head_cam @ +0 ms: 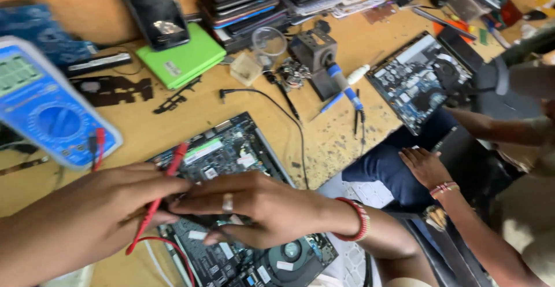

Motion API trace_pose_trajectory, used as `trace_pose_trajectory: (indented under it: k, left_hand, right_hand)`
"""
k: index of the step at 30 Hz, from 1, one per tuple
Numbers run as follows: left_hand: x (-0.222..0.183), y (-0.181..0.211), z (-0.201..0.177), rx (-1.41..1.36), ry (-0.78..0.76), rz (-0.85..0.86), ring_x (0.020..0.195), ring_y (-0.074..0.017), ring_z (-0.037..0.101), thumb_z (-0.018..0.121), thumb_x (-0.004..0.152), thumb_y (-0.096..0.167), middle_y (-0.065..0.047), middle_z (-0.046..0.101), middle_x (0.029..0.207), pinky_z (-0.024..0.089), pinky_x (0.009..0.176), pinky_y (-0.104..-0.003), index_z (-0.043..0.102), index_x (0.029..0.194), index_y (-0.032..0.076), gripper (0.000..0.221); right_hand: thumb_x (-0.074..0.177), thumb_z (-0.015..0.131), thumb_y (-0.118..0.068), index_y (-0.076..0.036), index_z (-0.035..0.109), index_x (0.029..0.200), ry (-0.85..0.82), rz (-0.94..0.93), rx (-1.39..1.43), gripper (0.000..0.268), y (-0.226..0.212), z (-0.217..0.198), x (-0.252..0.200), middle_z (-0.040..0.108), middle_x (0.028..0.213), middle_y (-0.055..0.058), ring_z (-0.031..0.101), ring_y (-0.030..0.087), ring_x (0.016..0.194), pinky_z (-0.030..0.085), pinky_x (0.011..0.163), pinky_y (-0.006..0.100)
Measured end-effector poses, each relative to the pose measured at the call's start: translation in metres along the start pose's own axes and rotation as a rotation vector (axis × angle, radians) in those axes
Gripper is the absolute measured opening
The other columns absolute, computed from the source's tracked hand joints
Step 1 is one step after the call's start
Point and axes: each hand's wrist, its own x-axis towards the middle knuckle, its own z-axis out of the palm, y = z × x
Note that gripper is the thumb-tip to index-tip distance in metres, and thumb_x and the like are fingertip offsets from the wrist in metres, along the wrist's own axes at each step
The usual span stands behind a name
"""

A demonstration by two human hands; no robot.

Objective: Using a digital multimeter to test circuit points on a laptop motherboard for diagnostic purposes.

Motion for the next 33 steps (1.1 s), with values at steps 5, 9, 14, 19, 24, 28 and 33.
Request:
trace_pose_trajectory:
  k: [5,9,14,19,24,28,33]
  left_hand:
    - [-0.001,0.008,-0.017,0.069,-0.082,0.009,0.095,-0.014,0.078,0.069,0.09,0.023,0.004,0.078,0.104,0.062,0.081,-0.036,0.075,0.128,0.028,0.039]
    - [0.0,0.012,-0.032,0.21,-0.248,-0.34,0.095,-0.0127,0.067,0.052,0.102,0.026,0.009,0.068,0.094,0.049,0.077,-0.034,0.075,0.118,0.043,0.032]
    - [0.005,0.012,-0.031,0.198,-0.339,-0.418,0.104,-0.0112,0.074,0.049,0.099,0.015,0.014,0.073,0.116,0.054,0.082,-0.031,0.075,0.113,0.039,0.038]
    - [0.005,-0.007,-0.015,0.317,-0.348,-0.347,0.097,-0.008,0.073,0.051,0.097,0.018,0.016,0.07,0.104,0.056,0.079,-0.031,0.071,0.108,0.042,0.033]
    - [0.011,0.004,-0.019,0.367,-0.478,-0.456,0.09,-0.0086,0.072,0.043,0.097,0.011,0.019,0.069,0.105,0.052,0.073,-0.03,0.066,0.113,0.049,0.047]
    - [0.008,0.003,-0.019,0.327,-0.427,-0.407,0.093,-0.0149,0.075,0.05,0.096,0.022,0.016,0.075,0.105,0.054,0.074,-0.037,0.069,0.108,0.042,0.03]
    - [0.01,0.012,-0.025,0.269,-0.464,-0.422,0.094,-0.0172,0.073,0.046,0.096,0.008,0.01,0.075,0.104,0.05,0.073,-0.037,0.07,0.1,0.032,0.034]
  right_hand:
    - [0.097,0.063,0.011,0.004,0.065,0.118,0.214,0.207,-0.229,0.022,-0.004,-0.044,-0.009,0.072,0.121,0.02,0.079,0.027,0.103,0.072,0.084,0.022]
    - [0.093,0.051,0.024,0.006,0.066,0.096,0.429,-0.013,-0.826,0.023,0.052,-0.142,-0.058,0.074,0.11,0.026,0.075,0.041,0.11,0.063,0.095,0.046]
    - [0.094,0.066,0.024,0.014,0.076,0.119,0.336,0.294,-1.161,0.028,0.105,-0.234,-0.127,0.069,0.122,0.029,0.073,0.036,0.089,0.065,0.075,0.04]
    - [0.089,0.063,0.013,-0.002,0.071,0.126,0.056,0.779,-0.987,0.041,0.125,-0.226,-0.131,0.056,0.148,0.021,0.05,0.039,0.137,0.046,0.114,0.055]
    - [0.082,0.076,0.011,-0.002,0.077,0.11,0.055,0.747,-1.036,0.031,0.138,-0.216,-0.139,0.066,0.136,0.018,0.061,0.034,0.115,0.063,0.084,0.045]
    - [0.093,0.065,0.013,0.0,0.074,0.118,0.203,0.542,-1.315,0.03,0.141,-0.237,-0.162,0.071,0.124,0.017,0.072,0.033,0.101,0.062,0.067,0.038]
    - [0.118,0.067,0.01,0.015,0.065,0.128,0.557,0.038,-1.215,0.011,0.075,-0.208,-0.115,0.07,0.11,0.027,0.065,0.04,0.092,0.048,0.08,0.046]
